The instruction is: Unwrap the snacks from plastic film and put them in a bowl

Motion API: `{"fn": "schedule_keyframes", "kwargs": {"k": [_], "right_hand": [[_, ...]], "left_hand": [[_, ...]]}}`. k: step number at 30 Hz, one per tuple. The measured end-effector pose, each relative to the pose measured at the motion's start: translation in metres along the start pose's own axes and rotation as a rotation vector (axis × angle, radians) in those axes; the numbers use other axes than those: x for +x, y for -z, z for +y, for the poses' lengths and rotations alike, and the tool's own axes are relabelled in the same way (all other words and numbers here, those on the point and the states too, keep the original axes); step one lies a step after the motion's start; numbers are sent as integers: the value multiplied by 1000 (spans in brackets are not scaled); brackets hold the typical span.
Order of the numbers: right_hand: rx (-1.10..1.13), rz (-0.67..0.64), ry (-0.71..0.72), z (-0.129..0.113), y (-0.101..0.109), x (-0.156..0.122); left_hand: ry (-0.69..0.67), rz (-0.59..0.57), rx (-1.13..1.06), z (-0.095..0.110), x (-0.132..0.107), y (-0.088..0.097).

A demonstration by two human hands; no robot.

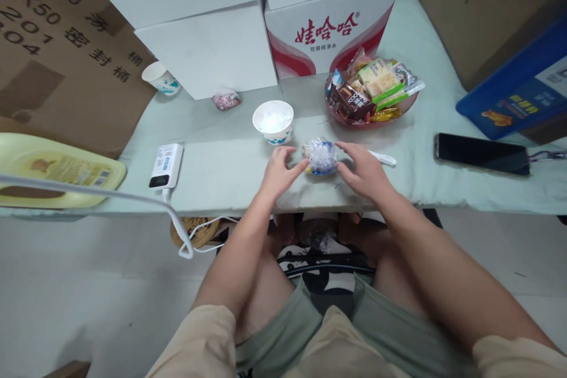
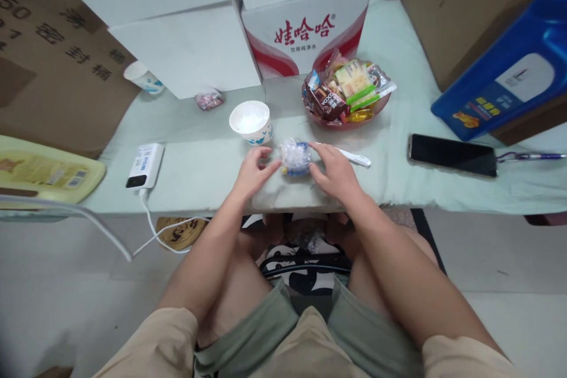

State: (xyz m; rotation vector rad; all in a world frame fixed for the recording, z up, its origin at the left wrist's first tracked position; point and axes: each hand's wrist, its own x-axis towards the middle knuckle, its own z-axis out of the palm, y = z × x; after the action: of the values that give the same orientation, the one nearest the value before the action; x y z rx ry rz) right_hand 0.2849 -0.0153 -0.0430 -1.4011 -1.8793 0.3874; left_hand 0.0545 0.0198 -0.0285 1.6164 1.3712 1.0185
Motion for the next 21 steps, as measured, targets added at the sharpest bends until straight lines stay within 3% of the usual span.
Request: {"fn": "schedule_keyframes", "kwargs": {"k": [3, 7, 10, 12, 14, 16, 18, 21], "right_hand": [[78, -27, -15, -8, -2, 1], [201, 2, -151, -19, 1, 4], [469, 89, -416, -17, 3, 9], [649, 226, -581, -9, 4, 11], [721, 390, -653, 1, 5, 13], [659, 487, -624, 7, 7, 12], [494, 477, -495, 6, 9, 9], [137, 330, -150, -9, 10, 2]], "left_hand": [[-99, -170, -24, 7, -3, -4], [-127, -195, -173, 11, -5, -5], [-115, -80, -355, 9, -2, -1], [-89, 46, -516, 8, 2, 4], [-45, 180, -657, 7, 7, 10], [15, 295, -749, 6, 10, 17], [53, 362, -768, 5, 12, 24], [45, 256, -537, 3, 11, 28]]}}
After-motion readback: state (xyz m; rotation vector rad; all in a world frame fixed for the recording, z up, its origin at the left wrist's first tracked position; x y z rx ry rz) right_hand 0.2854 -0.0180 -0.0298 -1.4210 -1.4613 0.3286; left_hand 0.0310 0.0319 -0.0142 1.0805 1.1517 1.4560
